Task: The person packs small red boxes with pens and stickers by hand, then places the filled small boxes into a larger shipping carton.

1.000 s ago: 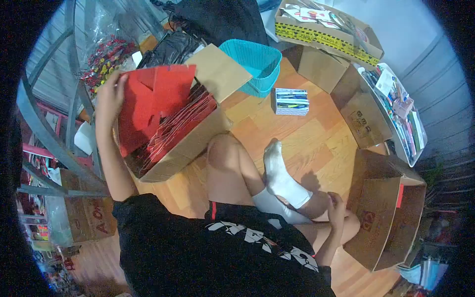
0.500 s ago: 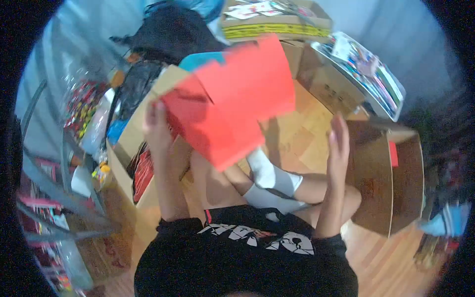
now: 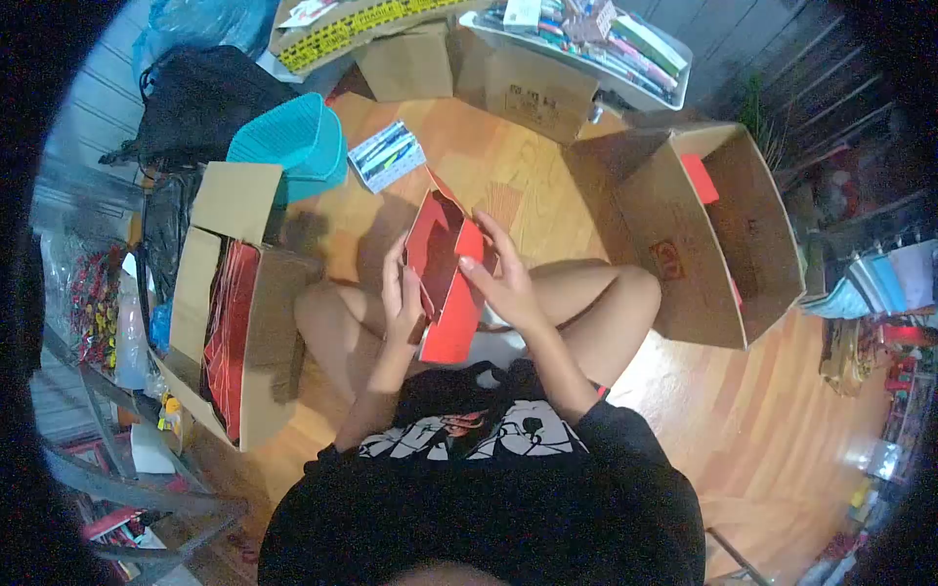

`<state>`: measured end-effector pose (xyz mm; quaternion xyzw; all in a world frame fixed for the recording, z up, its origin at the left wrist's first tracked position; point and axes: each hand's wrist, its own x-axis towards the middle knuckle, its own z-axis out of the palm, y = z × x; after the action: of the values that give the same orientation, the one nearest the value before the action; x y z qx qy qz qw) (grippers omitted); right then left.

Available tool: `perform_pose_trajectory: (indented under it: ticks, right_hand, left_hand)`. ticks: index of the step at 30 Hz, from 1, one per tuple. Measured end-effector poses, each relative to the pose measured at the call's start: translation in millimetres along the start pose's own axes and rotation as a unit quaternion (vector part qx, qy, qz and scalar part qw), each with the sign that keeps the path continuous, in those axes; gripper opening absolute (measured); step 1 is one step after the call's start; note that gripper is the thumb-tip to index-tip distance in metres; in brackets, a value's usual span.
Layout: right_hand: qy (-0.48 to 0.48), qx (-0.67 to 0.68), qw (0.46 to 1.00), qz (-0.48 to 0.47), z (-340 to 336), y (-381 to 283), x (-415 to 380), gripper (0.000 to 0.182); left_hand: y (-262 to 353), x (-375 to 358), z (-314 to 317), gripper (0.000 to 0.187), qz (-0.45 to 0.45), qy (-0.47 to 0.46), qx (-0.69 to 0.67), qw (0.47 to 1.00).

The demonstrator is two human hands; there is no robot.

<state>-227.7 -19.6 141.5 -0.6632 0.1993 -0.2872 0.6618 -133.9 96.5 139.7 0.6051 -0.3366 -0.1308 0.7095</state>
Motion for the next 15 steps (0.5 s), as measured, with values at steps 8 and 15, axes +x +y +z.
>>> perform_pose_trajectory:
  ticks: [8, 15]
  right_hand:
    - [0.010, -0.036, 0.998, 0.058, -25, 13, -7, 0.057]
    - [-0.036, -0.006, 0.996, 0.081, -28, 14, -18, 0.072]
  left_hand:
    - [-2, -9, -11, 0.047, -0.114, -0.049, 0.042, 0.991]
    - [-2, -5, -21, 0.042, -0.105, -0.063, 0.028, 0.992]
